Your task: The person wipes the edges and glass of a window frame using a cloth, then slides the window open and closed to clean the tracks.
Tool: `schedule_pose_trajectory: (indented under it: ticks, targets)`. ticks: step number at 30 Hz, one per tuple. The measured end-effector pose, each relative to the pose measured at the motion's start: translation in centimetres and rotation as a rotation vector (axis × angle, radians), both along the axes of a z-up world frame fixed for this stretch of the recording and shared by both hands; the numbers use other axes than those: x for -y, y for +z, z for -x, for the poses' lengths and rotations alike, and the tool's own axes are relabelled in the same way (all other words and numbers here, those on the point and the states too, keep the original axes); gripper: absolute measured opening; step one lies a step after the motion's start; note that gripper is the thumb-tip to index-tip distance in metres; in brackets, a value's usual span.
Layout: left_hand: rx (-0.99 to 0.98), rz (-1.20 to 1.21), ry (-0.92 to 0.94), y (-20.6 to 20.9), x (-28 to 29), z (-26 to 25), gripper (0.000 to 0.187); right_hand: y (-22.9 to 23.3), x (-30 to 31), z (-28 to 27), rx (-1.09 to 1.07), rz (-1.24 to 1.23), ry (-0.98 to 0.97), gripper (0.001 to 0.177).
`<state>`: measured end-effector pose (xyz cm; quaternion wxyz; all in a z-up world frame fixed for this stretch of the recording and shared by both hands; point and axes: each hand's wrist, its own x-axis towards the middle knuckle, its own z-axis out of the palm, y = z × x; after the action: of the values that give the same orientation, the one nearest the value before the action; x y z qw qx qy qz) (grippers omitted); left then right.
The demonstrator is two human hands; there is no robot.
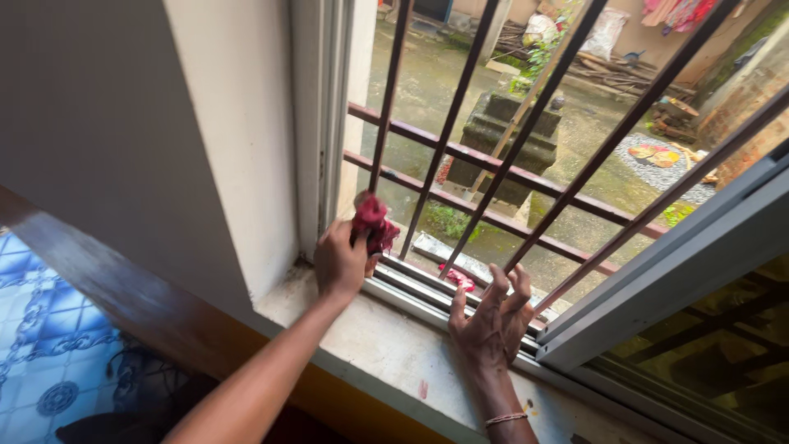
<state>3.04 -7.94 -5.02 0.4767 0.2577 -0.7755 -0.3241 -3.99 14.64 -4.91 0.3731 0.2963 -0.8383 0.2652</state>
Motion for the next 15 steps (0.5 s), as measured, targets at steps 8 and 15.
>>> schedule_pose_trajectory:
  ticks: [8,15]
  targets:
    - [-0.306,0.082,-0.079,4.0,-5.8,3.9,0.017,0.4,0.1,-0.5,-0.002,-0.005,-0.016,0.071]
    - [0.097,0.104,-0.123,0.3,-3.7,4.8,0.033,-0.2,0.2,0.3,-0.010,-0.023,0.003,0.074]
